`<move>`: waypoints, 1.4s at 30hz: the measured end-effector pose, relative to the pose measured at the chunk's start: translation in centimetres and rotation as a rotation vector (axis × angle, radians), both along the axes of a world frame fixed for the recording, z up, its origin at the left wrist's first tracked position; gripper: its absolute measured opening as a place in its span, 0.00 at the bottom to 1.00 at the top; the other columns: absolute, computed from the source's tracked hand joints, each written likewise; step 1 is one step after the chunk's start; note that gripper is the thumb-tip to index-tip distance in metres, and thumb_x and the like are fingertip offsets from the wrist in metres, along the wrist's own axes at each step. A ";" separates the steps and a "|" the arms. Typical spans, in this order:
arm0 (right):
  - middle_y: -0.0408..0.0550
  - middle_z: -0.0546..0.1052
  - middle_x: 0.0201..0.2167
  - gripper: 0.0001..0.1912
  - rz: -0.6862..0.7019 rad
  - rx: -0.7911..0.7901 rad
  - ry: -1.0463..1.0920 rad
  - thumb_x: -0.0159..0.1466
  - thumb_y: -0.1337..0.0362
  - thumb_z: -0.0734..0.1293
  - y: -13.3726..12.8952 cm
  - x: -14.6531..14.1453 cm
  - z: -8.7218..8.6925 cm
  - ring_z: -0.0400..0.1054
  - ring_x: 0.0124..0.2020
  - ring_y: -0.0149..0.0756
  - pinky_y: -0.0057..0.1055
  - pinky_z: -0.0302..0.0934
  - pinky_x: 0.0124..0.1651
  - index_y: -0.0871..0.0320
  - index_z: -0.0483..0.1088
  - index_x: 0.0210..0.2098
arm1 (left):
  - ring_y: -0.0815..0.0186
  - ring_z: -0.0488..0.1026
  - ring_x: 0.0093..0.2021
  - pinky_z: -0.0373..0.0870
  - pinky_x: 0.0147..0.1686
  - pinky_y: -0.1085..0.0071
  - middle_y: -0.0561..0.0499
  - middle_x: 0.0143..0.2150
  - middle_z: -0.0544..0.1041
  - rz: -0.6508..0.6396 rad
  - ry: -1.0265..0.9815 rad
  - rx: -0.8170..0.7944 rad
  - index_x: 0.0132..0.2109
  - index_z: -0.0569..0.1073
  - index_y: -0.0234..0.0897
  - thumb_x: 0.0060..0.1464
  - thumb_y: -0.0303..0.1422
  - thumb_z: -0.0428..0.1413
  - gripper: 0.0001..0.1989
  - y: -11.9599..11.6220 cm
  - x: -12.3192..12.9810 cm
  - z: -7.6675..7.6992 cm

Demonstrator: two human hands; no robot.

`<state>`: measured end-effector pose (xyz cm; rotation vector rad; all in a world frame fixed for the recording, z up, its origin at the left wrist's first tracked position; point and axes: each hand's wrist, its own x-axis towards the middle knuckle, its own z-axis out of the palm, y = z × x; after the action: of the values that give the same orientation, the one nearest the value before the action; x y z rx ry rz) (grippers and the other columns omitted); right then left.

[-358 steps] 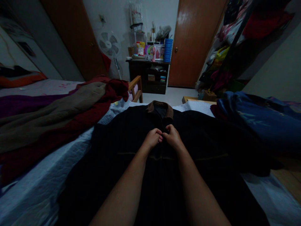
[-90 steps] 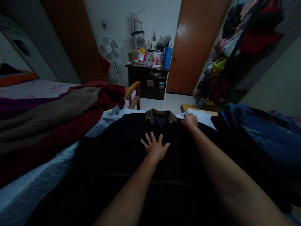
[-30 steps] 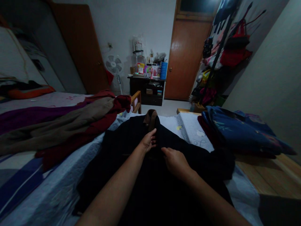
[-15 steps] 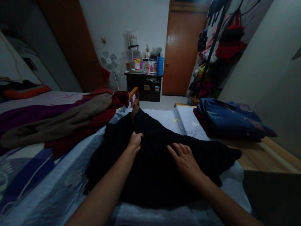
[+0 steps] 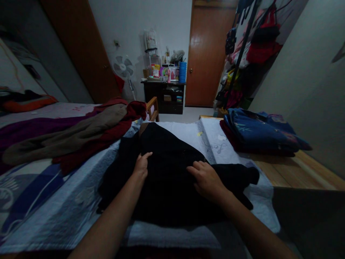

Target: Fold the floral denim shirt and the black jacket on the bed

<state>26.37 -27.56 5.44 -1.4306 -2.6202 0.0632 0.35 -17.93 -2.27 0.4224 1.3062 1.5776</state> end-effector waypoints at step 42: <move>0.44 0.66 0.20 0.19 -0.377 -0.355 0.460 0.64 0.58 0.55 12.5 2.5 -2.8 0.59 0.24 0.31 0.28 0.48 0.28 0.58 0.63 0.20 | 0.58 0.74 0.51 0.67 0.57 0.58 0.43 0.50 0.76 -0.029 0.581 0.177 0.55 0.67 0.36 0.49 0.30 0.62 0.25 -1.0 -1.6 -5.1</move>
<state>28.87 -15.09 2.63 -1.7401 -2.0042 0.7455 -1.25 -18.93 -7.40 1.0653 1.5777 1.6128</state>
